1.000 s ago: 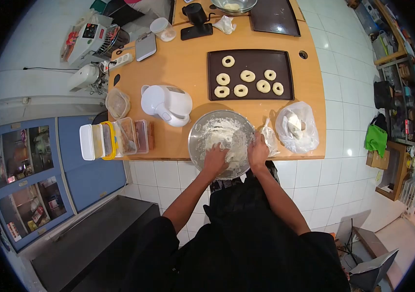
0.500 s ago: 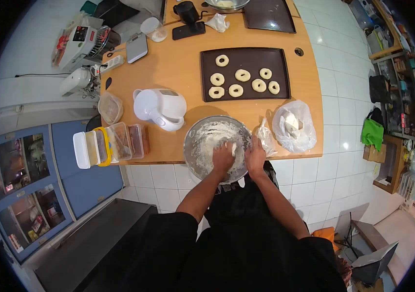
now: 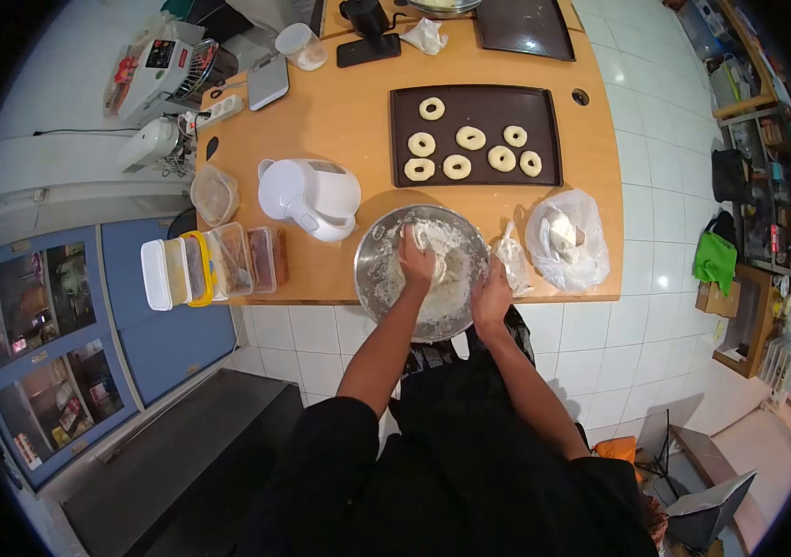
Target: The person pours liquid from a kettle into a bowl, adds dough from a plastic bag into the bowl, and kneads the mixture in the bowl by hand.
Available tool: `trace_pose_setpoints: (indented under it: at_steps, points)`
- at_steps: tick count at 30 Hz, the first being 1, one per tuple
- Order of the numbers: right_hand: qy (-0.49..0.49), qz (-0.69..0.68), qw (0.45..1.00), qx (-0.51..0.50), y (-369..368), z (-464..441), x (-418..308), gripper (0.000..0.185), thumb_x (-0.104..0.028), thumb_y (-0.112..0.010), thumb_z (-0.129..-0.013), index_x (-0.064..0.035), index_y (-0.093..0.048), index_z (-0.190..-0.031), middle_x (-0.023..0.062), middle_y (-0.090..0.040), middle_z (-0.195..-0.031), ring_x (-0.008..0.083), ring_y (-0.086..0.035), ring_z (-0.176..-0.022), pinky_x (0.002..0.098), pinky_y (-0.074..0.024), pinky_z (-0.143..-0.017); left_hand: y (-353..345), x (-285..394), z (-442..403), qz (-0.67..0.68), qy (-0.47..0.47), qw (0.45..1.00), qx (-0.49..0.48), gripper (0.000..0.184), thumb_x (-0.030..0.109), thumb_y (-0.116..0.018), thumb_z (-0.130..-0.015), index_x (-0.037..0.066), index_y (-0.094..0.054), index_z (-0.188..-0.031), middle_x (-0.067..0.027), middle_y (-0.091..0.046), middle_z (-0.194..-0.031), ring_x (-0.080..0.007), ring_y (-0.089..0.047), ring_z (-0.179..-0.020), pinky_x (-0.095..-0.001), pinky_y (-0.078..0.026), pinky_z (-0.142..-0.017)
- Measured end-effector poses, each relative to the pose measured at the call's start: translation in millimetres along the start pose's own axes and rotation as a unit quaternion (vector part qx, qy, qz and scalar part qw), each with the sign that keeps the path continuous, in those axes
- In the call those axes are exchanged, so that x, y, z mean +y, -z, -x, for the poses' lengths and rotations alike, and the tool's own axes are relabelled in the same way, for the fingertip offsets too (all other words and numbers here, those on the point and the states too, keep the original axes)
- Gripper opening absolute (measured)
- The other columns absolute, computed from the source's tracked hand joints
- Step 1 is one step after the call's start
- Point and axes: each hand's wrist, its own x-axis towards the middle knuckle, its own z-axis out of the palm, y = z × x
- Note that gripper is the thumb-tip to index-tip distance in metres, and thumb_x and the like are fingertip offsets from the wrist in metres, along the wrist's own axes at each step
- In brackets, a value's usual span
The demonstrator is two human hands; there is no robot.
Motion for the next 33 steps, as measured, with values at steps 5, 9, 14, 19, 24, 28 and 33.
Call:
trace_pose_setpoints:
  at_steps: [5,9,14,19,24,28,33]
  points:
    - [0.014,-0.068,0.997,0.044,-5.9,0.1,2.3,0.046,0.001,-0.056,-0.078,0.0015,-0.052,-0.123,0.0243,-0.060,-0.111,0.0414,-0.058,-0.103,0.0453,-0.0454,-0.089,53.8,7.7,24.3,-0.183,-0.147,0.960,-0.153,0.073,0.017,-0.069,-0.069,0.009,-0.044,-0.137,-0.0283,-0.046,-0.131,-0.0431,-0.050,-0.115,-0.0508,-0.043,-0.095]
    - [0.013,-0.085,0.994,0.065,-9.2,5.8,1.4,0.043,0.003,-0.056,-0.076,0.0029,-0.055,-0.119,0.0239,-0.060,-0.108,0.0414,-0.058,-0.100,0.0440,-0.0458,-0.087,65.4,32.0,71.3,-0.142,0.007,0.969,-0.204,0.075,0.014,-0.070,-0.067,0.011,-0.044,-0.138,-0.0290,-0.045,-0.133,-0.0443,-0.054,-0.109,-0.0486,-0.050,-0.086]
    - [0.027,-0.083,0.994,0.067,-12.2,8.3,4.8,0.040,0.003,-0.056,-0.076,0.0037,-0.057,-0.116,0.0233,-0.060,-0.102,0.0423,-0.058,-0.097,0.0444,-0.0466,-0.085,47.2,34.6,87.5,-0.107,-0.037,0.965,-0.236,0.077,0.009,-0.070,-0.064,0.012,-0.045,-0.137,-0.0257,-0.059,-0.111,-0.0408,-0.061,-0.094,-0.0461,-0.051,-0.082]
    - [0.056,-0.082,0.992,0.078,-9.8,3.0,8.0,0.039,0.003,-0.056,-0.076,0.0032,-0.058,-0.115,0.0231,-0.060,-0.102,0.0431,-0.058,-0.096,0.0451,-0.0469,-0.083,57.5,31.3,76.4,-0.015,-0.137,0.946,-0.294,0.064,0.009,-0.069,-0.063,0.011,-0.058,-0.126,-0.0207,-0.066,-0.097,-0.0377,-0.065,-0.084,-0.0446,-0.052,-0.077]
    - [0.057,-0.071,0.994,0.060,-2.9,-1.0,7.2,0.036,0.001,-0.057,-0.077,0.0026,-0.058,-0.113,0.0217,-0.060,-0.103,0.0422,-0.058,-0.096,0.0449,-0.0473,-0.082,85.0,27.3,58.3,0.023,-0.125,0.906,-0.405,0.055,0.007,-0.060,-0.061,0.009,-0.064,-0.116,-0.0197,-0.066,-0.102,-0.0397,-0.063,-0.088,-0.0441,-0.051,-0.081]
    - [0.055,-0.054,0.997,0.019,1.5,-9.9,9.2,0.035,-0.004,-0.060,-0.079,-0.0017,-0.059,-0.115,0.0204,-0.059,-0.103,0.0403,-0.059,-0.094,0.0456,-0.0476,-0.082,80.5,-5.2,49.3,0.193,-0.103,0.870,-0.442,0.053,0.012,-0.065,-0.069,0.003,-0.060,-0.122,-0.0257,-0.064,-0.105,-0.0391,-0.061,-0.101,-0.0408,-0.047,-0.091]
    - [0.054,-0.051,0.997,-0.016,5.5,-19.1,6.5,0.038,-0.009,-0.062,-0.081,-0.0077,-0.058,-0.119,0.0188,-0.054,-0.115,0.0393,-0.060,-0.092,0.0453,-0.0481,-0.081,88.5,1.1,48.1,-0.006,0.071,0.936,-0.346,0.062,0.006,-0.059,-0.070,0.004,-0.051,-0.131,-0.0238,-0.063,-0.115,-0.0372,-0.060,-0.109,-0.0403,-0.038,-0.103]
